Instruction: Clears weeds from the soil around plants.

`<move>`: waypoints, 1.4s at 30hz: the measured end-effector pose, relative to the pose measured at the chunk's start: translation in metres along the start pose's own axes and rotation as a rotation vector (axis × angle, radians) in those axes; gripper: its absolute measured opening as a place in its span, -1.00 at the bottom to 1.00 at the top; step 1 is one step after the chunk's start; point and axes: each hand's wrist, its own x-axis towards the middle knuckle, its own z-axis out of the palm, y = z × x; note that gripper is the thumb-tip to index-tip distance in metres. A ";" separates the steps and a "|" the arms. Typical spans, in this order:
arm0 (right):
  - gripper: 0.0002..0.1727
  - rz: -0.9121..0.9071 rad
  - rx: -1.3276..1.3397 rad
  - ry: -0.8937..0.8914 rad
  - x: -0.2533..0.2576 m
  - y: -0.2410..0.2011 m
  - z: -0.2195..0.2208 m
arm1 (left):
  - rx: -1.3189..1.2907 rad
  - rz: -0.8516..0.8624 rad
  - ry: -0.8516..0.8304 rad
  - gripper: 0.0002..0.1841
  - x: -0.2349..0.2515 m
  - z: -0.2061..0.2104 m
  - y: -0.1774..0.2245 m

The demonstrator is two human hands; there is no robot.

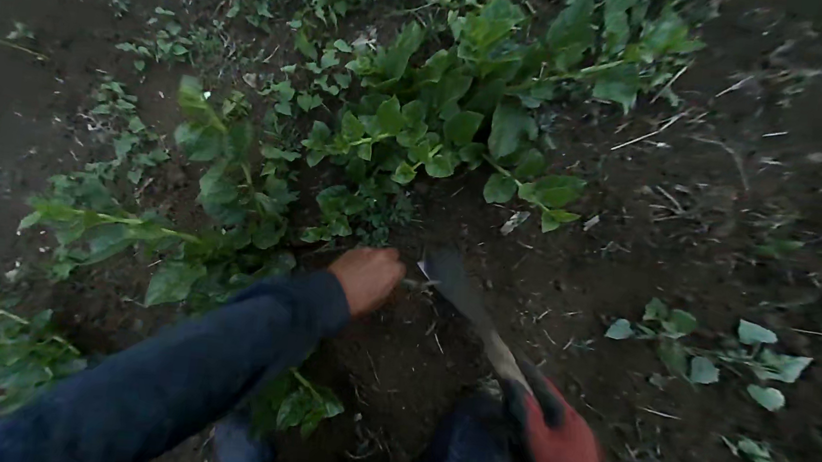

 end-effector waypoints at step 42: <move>-0.51 -0.220 -0.095 -0.370 0.035 -0.029 0.023 | 0.233 -0.780 -0.069 -0.60 -0.012 0.027 -0.102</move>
